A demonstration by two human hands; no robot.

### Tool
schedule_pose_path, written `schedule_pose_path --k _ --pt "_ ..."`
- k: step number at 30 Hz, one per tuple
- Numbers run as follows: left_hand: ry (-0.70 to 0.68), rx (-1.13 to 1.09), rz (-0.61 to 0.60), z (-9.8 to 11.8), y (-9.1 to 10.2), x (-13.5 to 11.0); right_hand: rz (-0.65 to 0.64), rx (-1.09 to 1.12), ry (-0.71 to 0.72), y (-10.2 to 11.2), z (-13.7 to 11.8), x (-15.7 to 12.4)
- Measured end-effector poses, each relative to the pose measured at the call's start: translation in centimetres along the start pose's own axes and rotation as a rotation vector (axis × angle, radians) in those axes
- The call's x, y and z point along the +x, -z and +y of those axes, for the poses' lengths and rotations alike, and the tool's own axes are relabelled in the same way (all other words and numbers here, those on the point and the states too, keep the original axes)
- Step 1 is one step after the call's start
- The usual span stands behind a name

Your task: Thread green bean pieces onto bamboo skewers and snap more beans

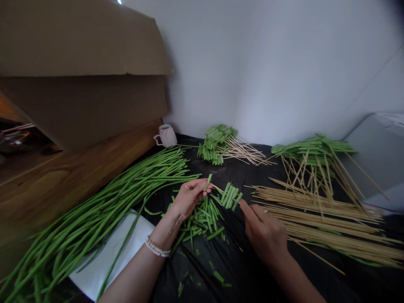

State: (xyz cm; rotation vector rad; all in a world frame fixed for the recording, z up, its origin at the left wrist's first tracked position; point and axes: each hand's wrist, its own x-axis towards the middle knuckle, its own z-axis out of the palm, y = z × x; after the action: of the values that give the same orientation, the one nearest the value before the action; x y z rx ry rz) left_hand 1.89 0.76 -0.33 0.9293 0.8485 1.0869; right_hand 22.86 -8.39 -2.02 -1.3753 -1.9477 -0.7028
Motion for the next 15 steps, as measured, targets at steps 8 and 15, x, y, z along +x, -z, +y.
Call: schedule_pose_path --k 8,15 --pt "-0.013 0.015 0.027 0.06 -0.09 0.12 -0.005 -0.021 0.002 -0.05 0.01 -0.04" --pt "-0.005 0.071 0.016 0.10 0.14 0.13 0.004 -0.021 0.011 0.13 -0.06 0.07"
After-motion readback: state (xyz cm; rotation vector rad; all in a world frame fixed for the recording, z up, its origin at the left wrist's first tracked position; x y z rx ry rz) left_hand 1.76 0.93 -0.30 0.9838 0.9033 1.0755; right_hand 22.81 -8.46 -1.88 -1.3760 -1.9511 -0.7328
